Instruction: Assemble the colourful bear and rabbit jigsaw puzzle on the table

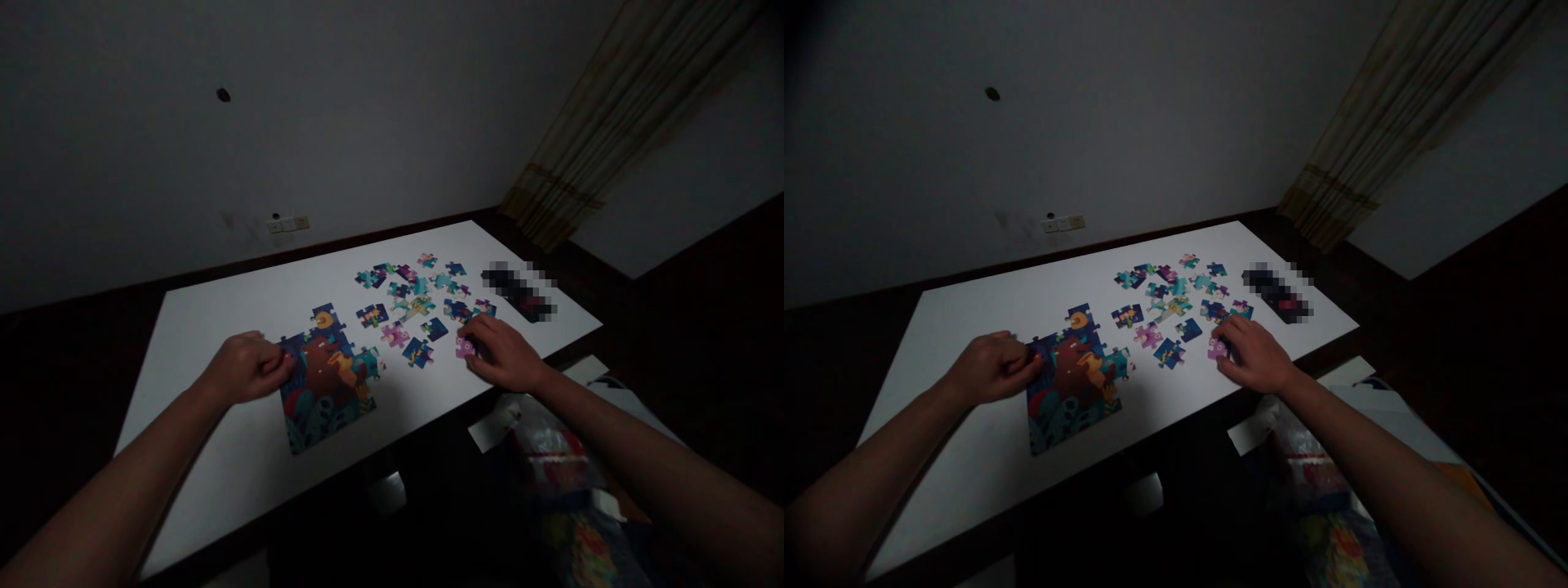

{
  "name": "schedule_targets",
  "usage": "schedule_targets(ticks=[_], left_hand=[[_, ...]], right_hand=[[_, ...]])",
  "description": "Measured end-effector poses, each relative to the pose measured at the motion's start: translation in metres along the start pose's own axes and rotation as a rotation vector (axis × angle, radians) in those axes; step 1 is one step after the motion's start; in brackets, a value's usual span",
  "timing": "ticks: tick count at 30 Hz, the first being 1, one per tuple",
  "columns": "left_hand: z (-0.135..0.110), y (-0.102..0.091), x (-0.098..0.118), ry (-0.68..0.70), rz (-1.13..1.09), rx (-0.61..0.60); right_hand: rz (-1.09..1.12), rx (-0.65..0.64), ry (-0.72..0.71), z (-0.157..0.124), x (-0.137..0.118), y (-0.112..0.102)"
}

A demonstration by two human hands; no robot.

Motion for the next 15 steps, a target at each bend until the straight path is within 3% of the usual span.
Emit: schedule_targets(ticks=[8, 15], left_hand=[[-0.008, 0.009, -0.015, -0.178, 0.071, -0.157], [-0.009, 0.012, -0.021, -0.217, 0.066, -0.189]], right_hand=[[-0.03, 0.025, -0.024, -0.001, -0.001, 0.001], [-0.031, 0.04, 0.01, -0.002, 0.001, 0.004]])
Point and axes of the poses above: each hand's wrist, its own z-axis towards the middle knuckle, its own y-axis out of the palm, x = y × z, the point moved 3 cm from there along z, towards the middle knuckle, and after that the axes turned 9 degrees about -y, right-handed, at the moved point
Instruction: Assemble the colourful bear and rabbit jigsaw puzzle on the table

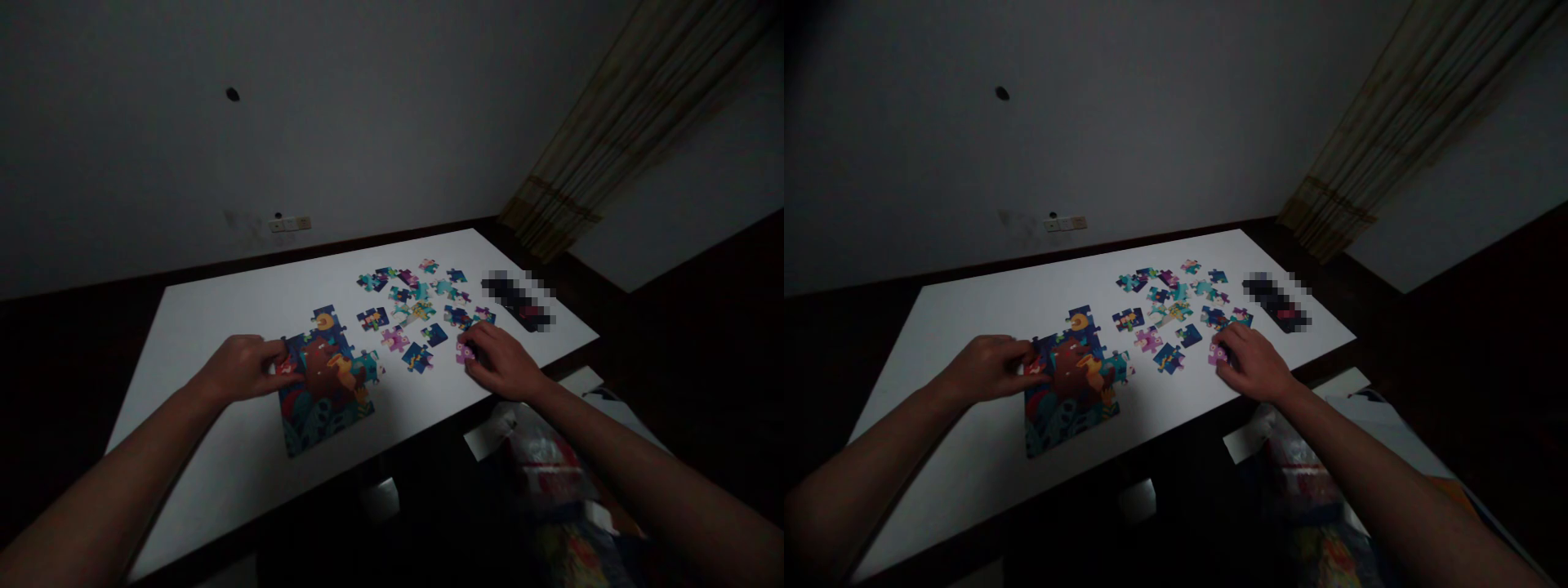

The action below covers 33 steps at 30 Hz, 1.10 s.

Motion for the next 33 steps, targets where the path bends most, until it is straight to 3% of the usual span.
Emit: schedule_targets(ticks=[13, 20, 25, 33], left_hand=[[0.001, -0.008, 0.01, 0.151, -0.168, 0.123], [-0.002, -0.011, 0.027, 0.226, -0.127, 0.245], [-0.004, -0.013, 0.037, 0.288, -0.152, 0.281], [-0.005, -0.011, 0.033, 0.252, -0.199, 0.288]], right_hand=[[0.054, 0.002, 0.102, 0.002, -0.002, -0.002], [0.164, 0.145, 0.298, -0.002, 0.009, -0.003], [0.105, 0.265, 0.417, -0.006, 0.009, -0.005], [0.002, 0.359, 0.545, -0.01, 0.021, -0.003]])
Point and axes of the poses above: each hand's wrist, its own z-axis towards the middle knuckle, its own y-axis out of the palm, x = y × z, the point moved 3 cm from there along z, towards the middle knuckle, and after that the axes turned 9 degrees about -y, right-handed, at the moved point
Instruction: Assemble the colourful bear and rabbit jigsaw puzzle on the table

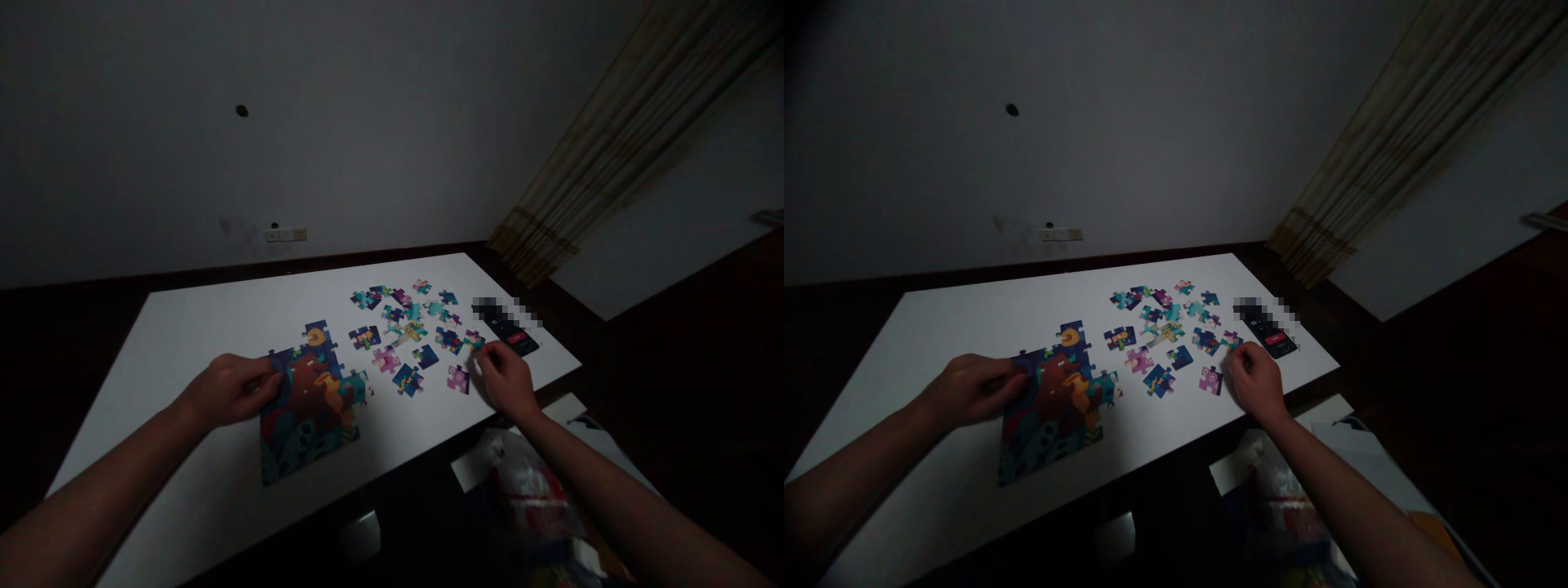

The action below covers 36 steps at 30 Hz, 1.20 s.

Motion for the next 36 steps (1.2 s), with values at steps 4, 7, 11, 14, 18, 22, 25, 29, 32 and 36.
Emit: schedule_targets(ticks=[4, 7, 11, 14, 18, 22, 25, 29, 32, 36], left_hand=[[-0.001, 0.002, -0.001, -0.021, -0.003, 0.018], [-0.001, 0.002, -0.001, -0.023, 0.005, 0.056], [0.0, 0.0, 0.003, 0.0, 0.018, 0.077], [0.002, -0.001, 0.003, -0.019, 0.01, 0.053], [0.002, 0.0, 0.003, -0.056, -0.023, 0.036], [0.002, 0.0, 0.002, -0.039, -0.023, 0.04], [0.001, 0.001, 0.001, -0.016, -0.012, 0.063], [-0.002, 0.003, -0.003, 0.026, 0.017, 0.141], [-0.004, 0.006, -0.005, 0.053, 0.038, 0.19], [-0.006, 0.01, -0.008, 0.075, 0.056, 0.204]], right_hand=[[-0.036, 0.04, -0.012, 0.004, 0.003, 0.003], [-0.027, 0.062, -0.017, 0.005, 0.004, 0.004], [-0.006, 0.1, -0.012, 0.004, 0.007, 0.005], [-0.002, 0.137, -0.022, 0.002, 0.011, 0.004], [0.015, 0.182, -0.046, 0.001, 0.016, 0.005], [0.004, 0.244, -0.014, -0.001, 0.019, 0.004], [-0.014, 0.25, 0.006, -0.002, 0.021, 0.004], [-0.042, 0.244, 0.011, -0.001, 0.023, 0.005], [-0.039, 0.235, -0.012, -0.001, 0.023, 0.006], [-0.054, 0.193, -0.032, -0.001, 0.024, 0.008]])
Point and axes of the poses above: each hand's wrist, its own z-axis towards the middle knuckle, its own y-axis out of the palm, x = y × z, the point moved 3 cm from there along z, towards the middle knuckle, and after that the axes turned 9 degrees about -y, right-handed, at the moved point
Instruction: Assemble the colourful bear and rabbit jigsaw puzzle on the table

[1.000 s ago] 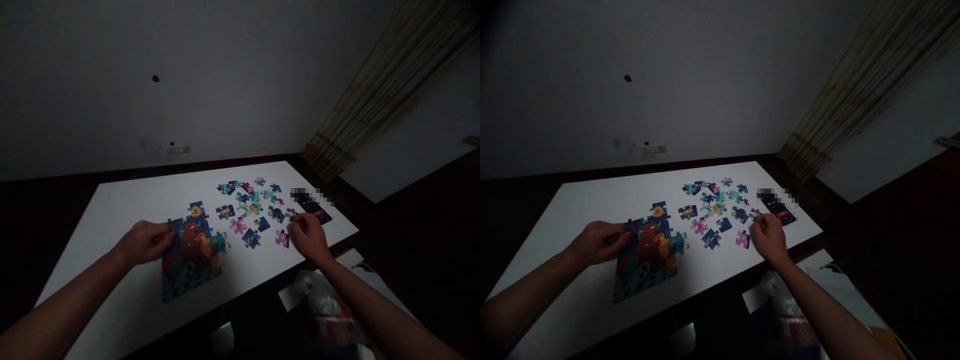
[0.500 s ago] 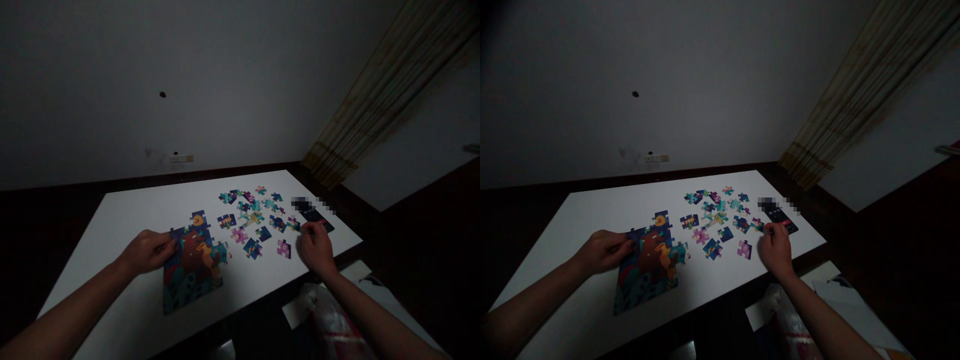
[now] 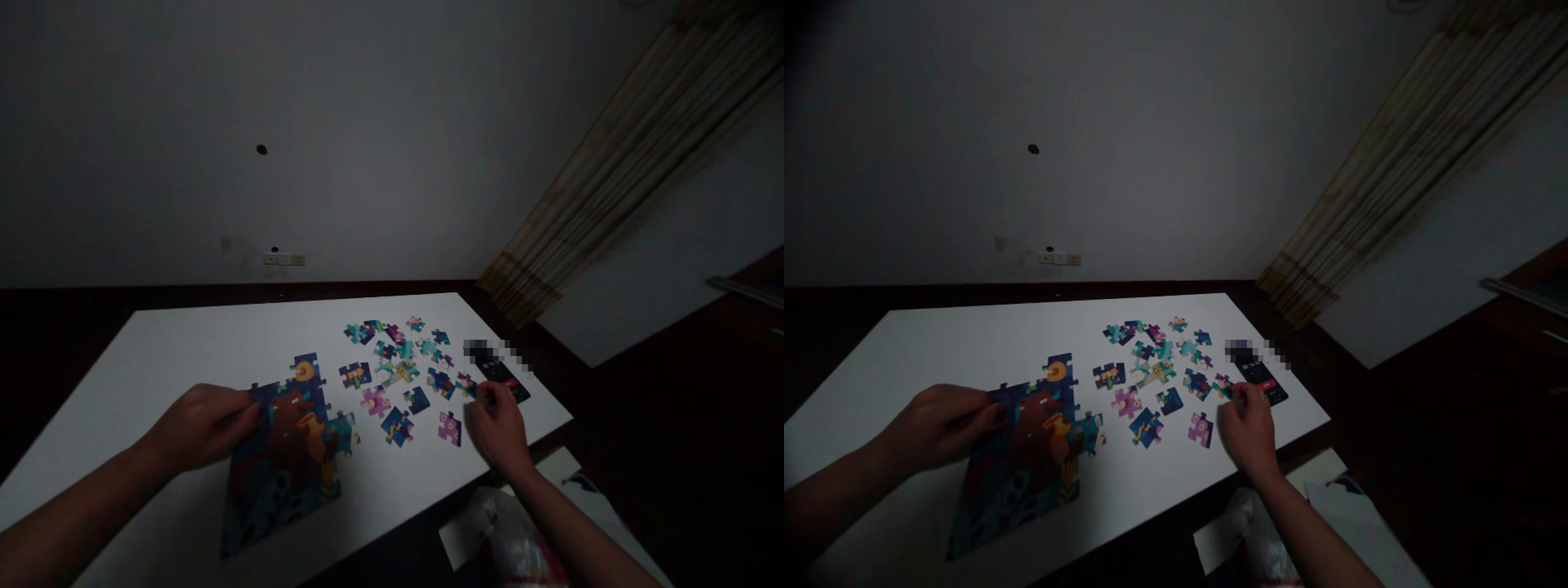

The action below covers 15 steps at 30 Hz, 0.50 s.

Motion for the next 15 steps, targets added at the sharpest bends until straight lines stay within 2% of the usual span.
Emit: schedule_targets(ticks=[4, 8, 11, 15], left_hand=[[-0.008, 0.006, -0.006, -0.02, -0.014, 0.026], [-0.013, 0.008, -0.009, -0.058, -0.036, 0.006], [-0.013, 0.006, -0.008, -0.093, -0.026, 0.009], [-0.008, 0.002, -0.003, -0.096, -0.036, 0.045]], right_hand=[[-0.003, -0.076, -0.059, 0.003, -0.003, 0.005], [-0.026, -0.164, -0.036, 0.014, -0.009, 0.012], [-0.079, -0.171, -0.03, 0.031, -0.015, 0.015], [-0.13, -0.224, -0.089, 0.061, -0.021, 0.025]])
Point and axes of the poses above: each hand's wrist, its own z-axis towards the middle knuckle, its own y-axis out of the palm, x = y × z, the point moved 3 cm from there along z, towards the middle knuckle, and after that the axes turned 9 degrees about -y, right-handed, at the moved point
